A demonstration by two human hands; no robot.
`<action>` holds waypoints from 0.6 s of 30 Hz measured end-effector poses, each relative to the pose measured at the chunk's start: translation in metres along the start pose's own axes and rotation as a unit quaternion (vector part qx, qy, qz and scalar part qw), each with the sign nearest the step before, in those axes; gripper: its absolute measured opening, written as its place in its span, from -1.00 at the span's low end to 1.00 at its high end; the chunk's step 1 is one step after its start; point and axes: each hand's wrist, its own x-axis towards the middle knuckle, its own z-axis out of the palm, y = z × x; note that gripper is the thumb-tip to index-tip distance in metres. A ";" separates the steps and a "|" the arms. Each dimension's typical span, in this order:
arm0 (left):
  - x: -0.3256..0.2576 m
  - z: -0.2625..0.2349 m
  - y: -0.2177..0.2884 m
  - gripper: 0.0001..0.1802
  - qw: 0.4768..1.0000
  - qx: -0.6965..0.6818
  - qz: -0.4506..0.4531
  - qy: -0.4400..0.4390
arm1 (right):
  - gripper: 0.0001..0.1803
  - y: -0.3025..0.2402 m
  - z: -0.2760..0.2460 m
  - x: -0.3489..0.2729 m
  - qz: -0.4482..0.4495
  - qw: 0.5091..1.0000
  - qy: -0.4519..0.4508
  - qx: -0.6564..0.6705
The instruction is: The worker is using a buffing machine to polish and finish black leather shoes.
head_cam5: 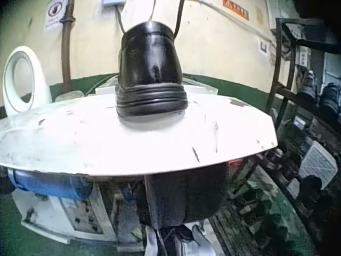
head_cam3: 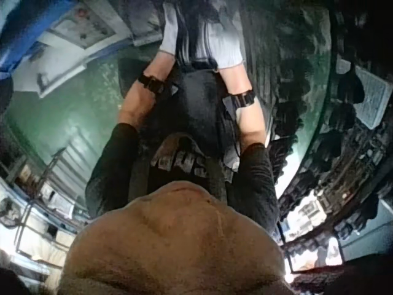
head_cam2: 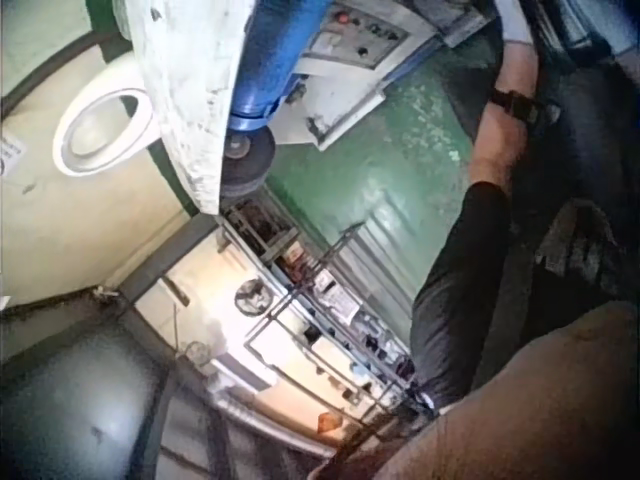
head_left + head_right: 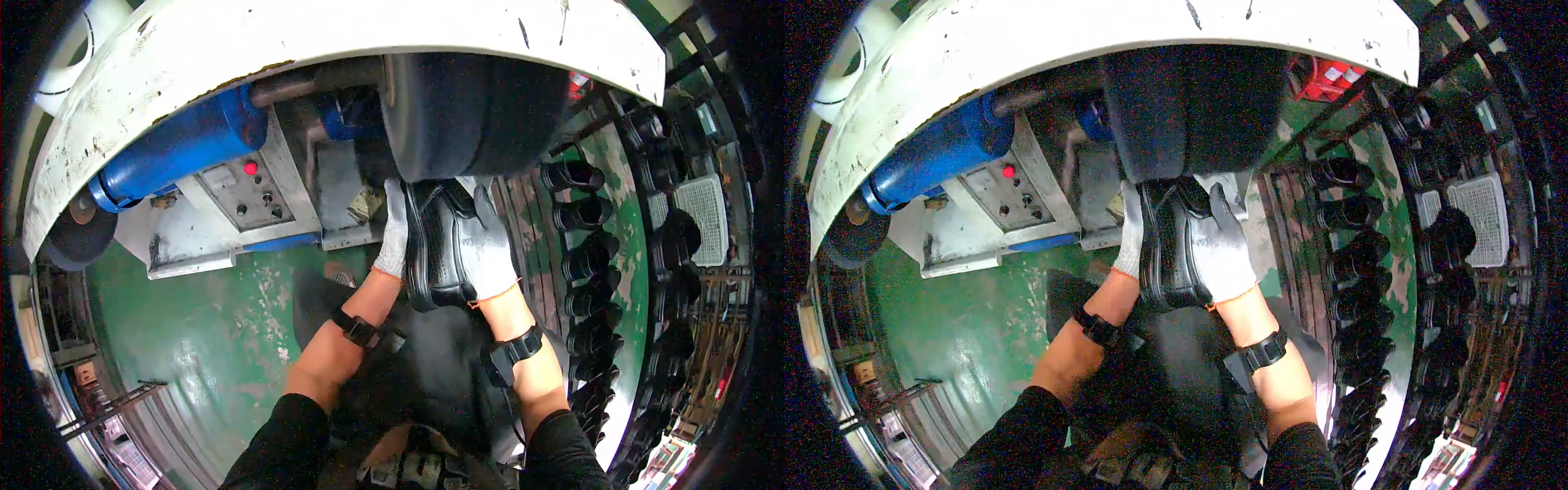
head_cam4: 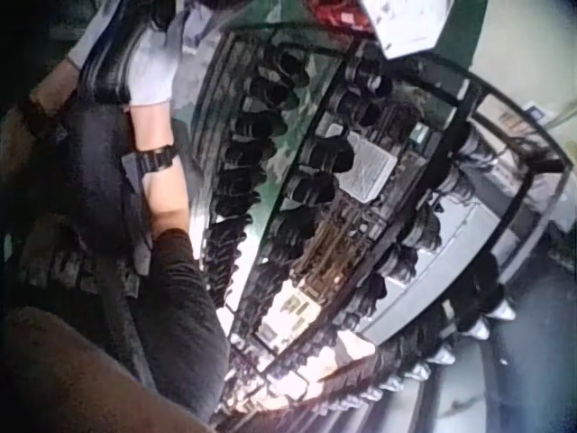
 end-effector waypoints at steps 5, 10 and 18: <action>0.016 0.015 0.016 -0.18 0.984 0.118 0.049 0.127 | -0.61 -0.013 -0.020 0.016 -0.131 0.923 0.038 -0.361; 0.031 0.019 0.041 -0.28 0.979 0.081 0.068 0.174 | -0.63 -0.030 -0.038 0.036 -0.210 0.103 0.093 -0.968; 0.041 0.021 0.070 -0.42 0.962 0.148 0.143 0.178 | -0.59 -0.040 -0.068 0.044 -0.210 0.216 0.164 -0.939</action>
